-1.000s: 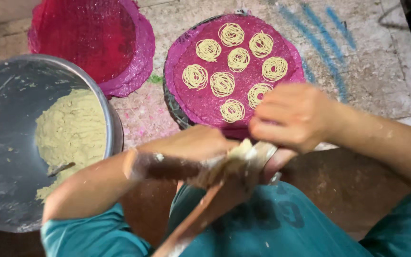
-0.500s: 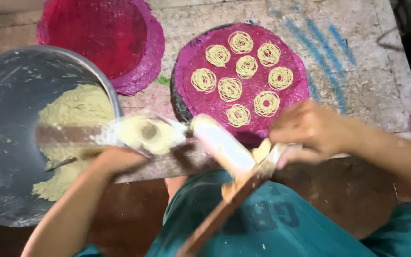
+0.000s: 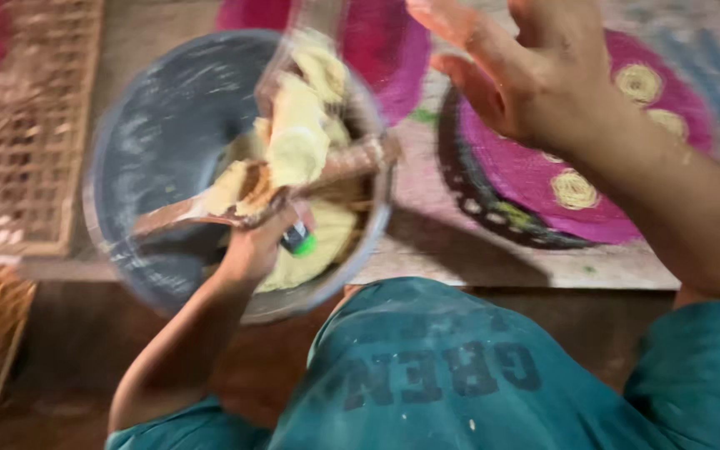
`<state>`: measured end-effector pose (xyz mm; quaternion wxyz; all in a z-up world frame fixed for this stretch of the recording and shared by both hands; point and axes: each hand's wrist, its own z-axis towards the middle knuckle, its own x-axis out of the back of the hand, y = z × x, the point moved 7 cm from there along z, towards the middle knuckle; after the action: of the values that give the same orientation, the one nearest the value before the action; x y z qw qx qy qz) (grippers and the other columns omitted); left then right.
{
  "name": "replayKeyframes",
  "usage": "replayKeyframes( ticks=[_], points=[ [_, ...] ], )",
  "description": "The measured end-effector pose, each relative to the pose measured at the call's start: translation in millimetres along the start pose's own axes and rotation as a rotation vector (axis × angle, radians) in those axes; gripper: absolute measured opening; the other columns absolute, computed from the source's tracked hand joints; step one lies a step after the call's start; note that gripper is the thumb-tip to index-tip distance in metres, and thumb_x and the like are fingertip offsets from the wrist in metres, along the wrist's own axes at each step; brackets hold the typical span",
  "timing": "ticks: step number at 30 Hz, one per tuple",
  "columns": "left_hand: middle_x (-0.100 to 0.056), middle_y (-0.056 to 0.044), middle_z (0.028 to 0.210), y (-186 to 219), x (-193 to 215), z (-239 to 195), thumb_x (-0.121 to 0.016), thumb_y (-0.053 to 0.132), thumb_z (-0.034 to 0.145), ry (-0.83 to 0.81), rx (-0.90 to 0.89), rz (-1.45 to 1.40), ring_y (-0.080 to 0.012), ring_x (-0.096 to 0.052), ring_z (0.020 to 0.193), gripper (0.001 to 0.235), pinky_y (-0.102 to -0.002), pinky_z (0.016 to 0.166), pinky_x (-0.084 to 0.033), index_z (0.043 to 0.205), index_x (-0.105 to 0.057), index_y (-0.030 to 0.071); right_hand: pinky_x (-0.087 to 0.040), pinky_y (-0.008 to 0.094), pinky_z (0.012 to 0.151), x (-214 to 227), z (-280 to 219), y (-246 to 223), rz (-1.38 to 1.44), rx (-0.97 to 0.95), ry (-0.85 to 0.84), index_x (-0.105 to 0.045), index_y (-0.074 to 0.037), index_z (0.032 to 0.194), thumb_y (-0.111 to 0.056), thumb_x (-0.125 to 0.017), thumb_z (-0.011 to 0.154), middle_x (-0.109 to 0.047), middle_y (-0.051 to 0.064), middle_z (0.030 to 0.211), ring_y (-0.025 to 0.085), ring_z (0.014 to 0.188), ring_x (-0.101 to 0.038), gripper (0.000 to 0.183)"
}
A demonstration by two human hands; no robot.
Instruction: The person uses a manual dough press to extrude dough into noodle-like strands, forming spiral coils on a pink tray. The person repeatedly scoops dough from a metal bowl, presses it through the tool, and arranges the resulting coils on the tray.
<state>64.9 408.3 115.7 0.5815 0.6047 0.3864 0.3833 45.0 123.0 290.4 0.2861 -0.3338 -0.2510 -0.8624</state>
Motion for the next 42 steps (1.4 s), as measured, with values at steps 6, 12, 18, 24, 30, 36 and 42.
replayKeyframes(
  ticks=[6, 12, 18, 24, 30, 36, 42],
  points=[
    [-0.063, -0.003, 0.109, -20.9, 166.3, 7.0, -0.065, 0.001, 0.101, 0.368, -0.333, 0.195, -0.0143, -0.059, 0.096, 0.019, -0.029, 0.081, -0.049, 0.120, -0.061, 0.001, -0.056, 0.044, 0.073, -221.2, 14.4, -116.4, 0.577, -0.177, -0.613, -0.068, -0.008, 0.107, -0.019, -0.074, 0.084, -0.061, 0.013, 0.106, 0.033, 0.093, -0.066, 0.026],
    [-0.063, 0.001, 0.108, -57.6, 215.4, 45.6, -0.069, 0.003, 0.096, 0.478, -0.249, 0.062, -0.0118, -0.058, 0.093, 0.029, -0.027, 0.076, -0.050, 0.123, -0.060, 0.003, -0.057, 0.045, 0.069, -354.8, 22.5, -243.4, 0.598, -0.037, -0.856, -0.069, -0.009, 0.094, -0.034, -0.062, 0.094, -0.067, 0.014, 0.093, 0.032, 0.085, -0.069, 0.026],
    [-0.060, -0.013, 0.133, -36.9, 214.2, 45.4, -0.076, 0.004, 0.093, 0.440, -0.550, 0.390, -0.0241, -0.059, 0.123, 0.061, -0.036, 0.109, -0.046, 0.148, -0.048, -0.002, -0.058, 0.049, 0.065, -372.0, 36.1, -266.8, 0.565, -0.009, -1.131, -0.067, -0.003, 0.104, -0.033, -0.051, 0.103, -0.071, 0.016, 0.085, 0.035, 0.075, -0.072, 0.033],
    [-0.062, -0.010, 0.133, -23.4, 217.4, 46.5, -0.077, 0.007, 0.094, 0.400, -0.545, 0.352, -0.0202, -0.065, 0.120, 0.048, -0.031, 0.105, -0.052, 0.138, -0.057, 0.004, -0.059, 0.043, 0.061, -333.3, 58.0, -195.0, 0.239, 0.024, -0.987, -0.060, -0.009, 0.117, -0.027, -0.054, 0.093, -0.070, 0.012, 0.099, 0.031, 0.083, -0.072, 0.031],
    [-0.062, -0.013, 0.138, -27.6, 215.9, 46.2, -0.074, 0.008, 0.097, 0.379, -0.517, 0.125, -0.0207, -0.063, 0.120, 0.045, -0.032, 0.108, -0.051, 0.139, -0.056, 0.003, -0.058, 0.038, 0.047, -319.9, 38.4, -204.5, 0.163, 0.043, -1.044, -0.056, -0.006, 0.128, -0.011, -0.056, 0.088, -0.068, 0.011, 0.095, 0.026, 0.065, -0.072, 0.041],
    [-0.059, -0.014, 0.138, -32.6, 206.2, 45.6, -0.075, 0.012, 0.092, 0.382, -0.501, 0.489, -0.0227, -0.059, 0.126, 0.068, -0.033, 0.110, -0.048, 0.152, -0.044, 0.001, -0.058, 0.038, 0.055, -323.6, -0.3, -244.2, 0.412, -0.004, -1.090, -0.058, -0.003, 0.130, -0.011, -0.057, 0.090, -0.072, 0.012, 0.088, 0.026, 0.066, -0.072, 0.041],
    [-0.068, -0.013, 0.128, -48.3, 206.0, 56.7, -0.077, 0.019, 0.091, 0.375, -0.373, 0.365, -0.0267, -0.067, 0.118, 0.062, -0.034, 0.106, -0.052, 0.145, -0.050, 0.003, -0.056, 0.045, 0.081, -297.6, -17.4, -259.0, 0.787, -0.252, -1.170, -0.070, -0.009, 0.118, -0.009, -0.057, 0.086, -0.073, 0.019, 0.105, 0.035, 0.091, -0.071, 0.034]
  ],
)
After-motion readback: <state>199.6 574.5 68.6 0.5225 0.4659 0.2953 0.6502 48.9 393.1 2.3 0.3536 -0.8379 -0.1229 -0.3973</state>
